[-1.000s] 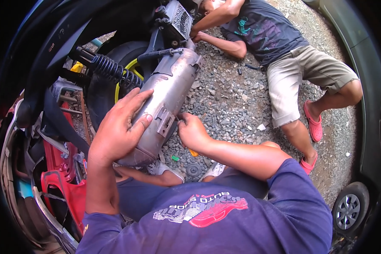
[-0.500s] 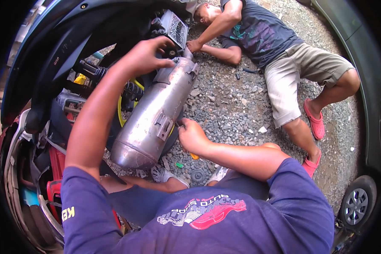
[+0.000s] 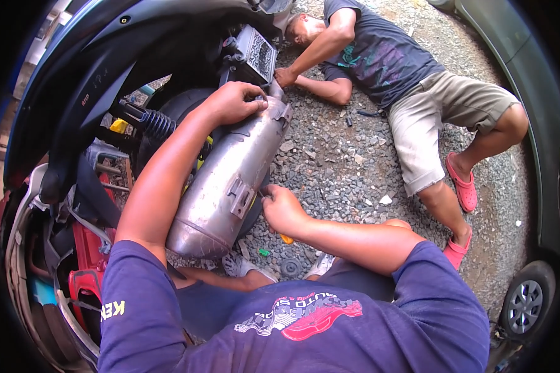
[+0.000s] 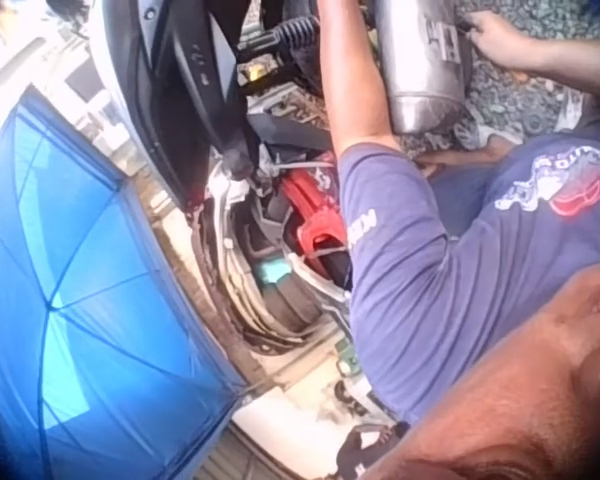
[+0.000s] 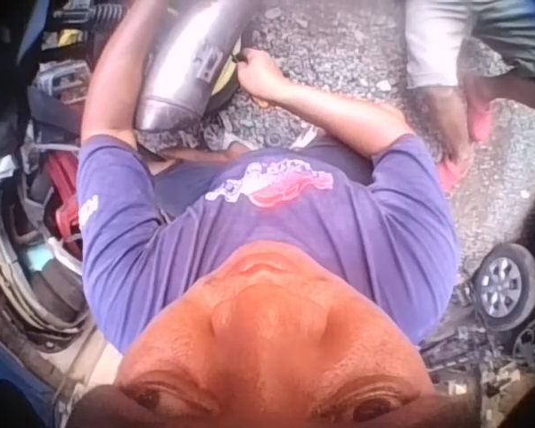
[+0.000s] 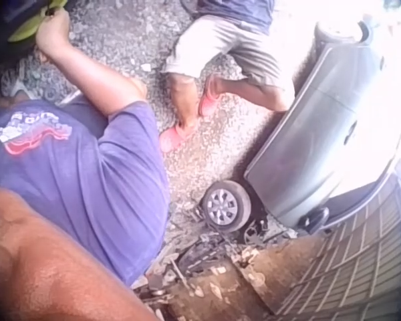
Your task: Removing or securing the exhaust pipe and heat shield on a motorcycle.
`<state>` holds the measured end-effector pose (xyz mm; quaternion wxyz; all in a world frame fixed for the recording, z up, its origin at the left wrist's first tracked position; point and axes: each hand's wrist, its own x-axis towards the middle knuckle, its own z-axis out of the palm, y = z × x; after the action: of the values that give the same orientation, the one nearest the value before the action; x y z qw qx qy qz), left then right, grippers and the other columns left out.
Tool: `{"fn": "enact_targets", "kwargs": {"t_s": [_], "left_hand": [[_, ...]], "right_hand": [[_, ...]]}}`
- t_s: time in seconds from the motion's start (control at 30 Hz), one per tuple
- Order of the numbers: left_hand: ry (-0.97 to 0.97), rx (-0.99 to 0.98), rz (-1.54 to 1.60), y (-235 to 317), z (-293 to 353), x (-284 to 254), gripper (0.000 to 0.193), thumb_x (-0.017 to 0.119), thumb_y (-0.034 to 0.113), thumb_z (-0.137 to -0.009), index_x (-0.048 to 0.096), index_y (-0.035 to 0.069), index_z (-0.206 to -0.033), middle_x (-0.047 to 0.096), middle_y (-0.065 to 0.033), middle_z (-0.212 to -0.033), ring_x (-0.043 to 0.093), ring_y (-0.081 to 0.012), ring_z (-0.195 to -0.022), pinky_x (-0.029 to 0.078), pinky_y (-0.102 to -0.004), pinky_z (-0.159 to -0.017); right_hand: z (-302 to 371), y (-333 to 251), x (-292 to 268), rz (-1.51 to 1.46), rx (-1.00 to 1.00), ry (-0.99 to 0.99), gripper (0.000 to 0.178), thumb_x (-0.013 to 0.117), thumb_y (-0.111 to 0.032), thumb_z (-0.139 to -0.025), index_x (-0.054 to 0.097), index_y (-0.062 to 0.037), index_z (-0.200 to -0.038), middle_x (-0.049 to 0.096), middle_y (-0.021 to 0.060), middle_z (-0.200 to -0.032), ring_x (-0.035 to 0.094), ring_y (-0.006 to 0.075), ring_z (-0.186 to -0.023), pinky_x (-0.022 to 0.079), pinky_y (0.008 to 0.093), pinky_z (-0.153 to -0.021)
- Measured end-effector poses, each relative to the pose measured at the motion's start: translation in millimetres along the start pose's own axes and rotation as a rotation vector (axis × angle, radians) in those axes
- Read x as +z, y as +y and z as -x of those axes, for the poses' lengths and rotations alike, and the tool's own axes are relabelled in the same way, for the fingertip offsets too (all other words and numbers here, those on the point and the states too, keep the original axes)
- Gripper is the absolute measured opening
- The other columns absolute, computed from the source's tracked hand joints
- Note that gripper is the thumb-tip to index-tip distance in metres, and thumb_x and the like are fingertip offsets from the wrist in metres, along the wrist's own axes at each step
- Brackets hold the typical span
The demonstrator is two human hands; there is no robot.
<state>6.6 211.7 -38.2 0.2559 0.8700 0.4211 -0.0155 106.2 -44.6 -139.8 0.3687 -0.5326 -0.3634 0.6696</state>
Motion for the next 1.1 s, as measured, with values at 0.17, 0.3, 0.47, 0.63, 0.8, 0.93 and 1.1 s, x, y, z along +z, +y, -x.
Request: {"fn": "enact_targets", "kwargs": {"t_s": [0.17, 0.3, 0.47, 0.63, 0.8, 0.93, 1.1], "left_hand": [[0.148, 0.118, 0.097, -12.5, -5.8, 4.3, 0.034, 0.076, 0.035, -0.101, 0.081, 0.007, -0.120, 0.082, -0.0173, -0.111, 0.078, -0.0248, -0.103, 0.058, -0.0388, -0.097], [0.048, 0.001, 0.089, -2.1, -4.6, 1.4, 0.034, 0.076, 0.036, -0.101, 0.081, 0.008, -0.119, 0.082, -0.0165, -0.108, 0.078, -0.0242, -0.099, 0.058, -0.0386, -0.096], [0.084, -0.026, 0.076, 7.1, 3.3, -0.4, 0.036, 0.077, 0.038, -0.101, 0.082, 0.010, -0.122, 0.082, -0.0168, -0.111, 0.079, -0.0246, -0.100, 0.058, -0.0392, -0.095], [0.226, 0.022, 0.019, 2.0, 11.2, 12.6, 0.040, 0.078, 0.035, -0.101, 0.080, 0.004, -0.126, 0.082, -0.0182, -0.119, 0.079, -0.0275, -0.109, 0.058, -0.0395, -0.100], [0.226, -0.002, 0.066, 3.0, 10.1, 14.4, 0.035, 0.077, 0.031, -0.102, 0.080, 0.002, -0.122, 0.081, -0.0180, -0.119, 0.078, -0.0246, -0.107, 0.057, -0.0383, -0.100], [0.237, 0.059, 0.038, -1.5, 6.1, 16.4, 0.033, 0.079, 0.029, -0.101, 0.080, 0.001, -0.119, 0.081, -0.0145, -0.114, 0.076, -0.0211, -0.104, 0.057, -0.0372, -0.098], [0.259, 0.161, 0.075, -6.3, 1.9, 13.1, 0.026, 0.081, 0.025, -0.100, 0.078, 0.002, -0.111, 0.079, -0.0080, -0.107, 0.067, -0.0135, -0.094, 0.055, -0.0347, -0.090]], "right_hand": [[1.0, -4.8, 2.1, 0.018, 0.004, -0.016, 0.043, 0.048, -0.006, -0.103, 0.062, 0.0140, -0.139, 0.072, 0.0229, -0.083, 0.068, 0.0269, -0.053, 0.056, 0.0421, -0.052], [1.0, -4.6, 2.1, 0.005, 0.008, 0.001, 0.042, 0.048, -0.006, -0.103, 0.062, 0.0140, -0.138, 0.073, 0.0232, -0.086, 0.069, 0.0271, -0.054, 0.057, 0.0418, -0.052], [1.1, -2.4, 5.4, 0.006, 0.013, 0.005, 0.042, 0.048, -0.006, -0.103, 0.063, 0.0136, -0.137, 0.073, 0.0227, -0.085, 0.069, 0.0270, -0.055, 0.057, 0.0419, -0.053], [1.0, -3.1, 2.5, 0.010, 0.009, -0.023, 0.043, 0.047, -0.006, -0.102, 0.063, 0.0137, -0.137, 0.070, 0.0206, -0.078, 0.066, 0.0260, -0.051, 0.055, 0.0415, -0.050], [-4.1, 4.3, 1.6, 0.013, 0.003, -0.037, 0.044, 0.047, -0.006, -0.102, 0.062, 0.0144, -0.138, 0.068, 0.0193, -0.073, 0.065, 0.0257, -0.049, 0.054, 0.0414, -0.049], [-2.4, 2.5, 4.0, -0.021, 0.009, -0.018, 0.045, 0.047, -0.007, -0.103, 0.061, 0.0143, -0.141, 0.068, 0.0192, -0.074, 0.066, 0.0261, -0.050, 0.055, 0.0411, -0.050], [-3.9, 3.4, 2.4, -0.029, 0.024, -0.036, 0.046, 0.047, -0.007, -0.104, 0.060, 0.0145, -0.142, 0.069, 0.0199, -0.076, 0.067, 0.0266, -0.052, 0.056, 0.0415, -0.052]]}}
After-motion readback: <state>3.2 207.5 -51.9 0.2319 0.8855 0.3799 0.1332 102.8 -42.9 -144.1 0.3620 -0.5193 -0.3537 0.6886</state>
